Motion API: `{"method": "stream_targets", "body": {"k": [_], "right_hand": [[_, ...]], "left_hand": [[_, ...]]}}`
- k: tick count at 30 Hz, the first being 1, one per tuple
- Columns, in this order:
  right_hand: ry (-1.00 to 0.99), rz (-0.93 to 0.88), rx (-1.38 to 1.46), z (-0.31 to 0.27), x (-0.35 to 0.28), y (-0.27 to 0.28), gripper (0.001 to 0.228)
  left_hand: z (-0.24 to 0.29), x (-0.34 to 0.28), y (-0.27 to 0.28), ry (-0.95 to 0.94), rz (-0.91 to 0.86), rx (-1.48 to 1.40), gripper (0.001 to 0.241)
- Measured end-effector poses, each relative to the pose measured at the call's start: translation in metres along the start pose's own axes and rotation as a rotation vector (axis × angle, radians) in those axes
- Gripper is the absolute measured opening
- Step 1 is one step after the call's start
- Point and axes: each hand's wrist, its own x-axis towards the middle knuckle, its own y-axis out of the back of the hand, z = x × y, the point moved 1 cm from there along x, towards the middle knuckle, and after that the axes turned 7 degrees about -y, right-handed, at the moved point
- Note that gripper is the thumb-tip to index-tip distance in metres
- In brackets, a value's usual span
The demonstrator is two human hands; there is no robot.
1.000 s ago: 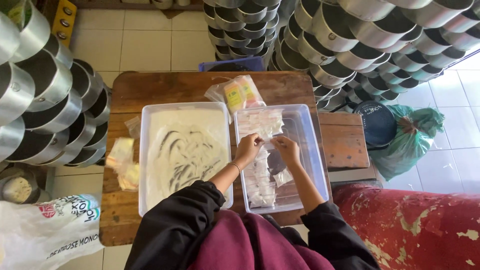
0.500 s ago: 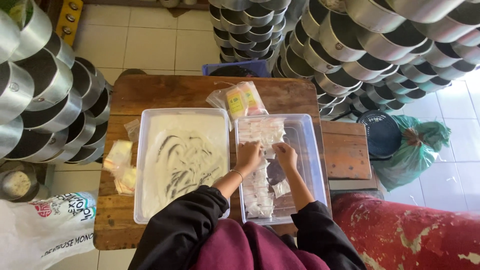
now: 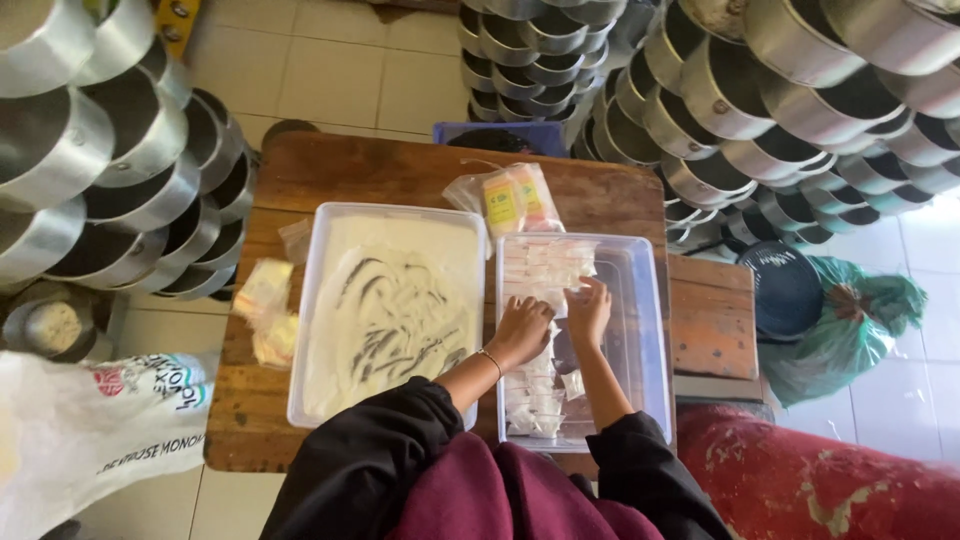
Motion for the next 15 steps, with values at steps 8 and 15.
{"method": "stream_targets", "body": {"k": [8,15], "right_hand": [[0.271,-0.139,0.358,-0.132,-0.04,-0.039,0.016],[0.496,-0.529,0.294,-0.241,-0.142,-0.119,0.012]], "left_hand": [[-0.035,-0.071,0.094,0.118,0.514,-0.057,0.014],[-0.105,-0.192,0.15,0.487,0.869,0.072,0.013]]}}
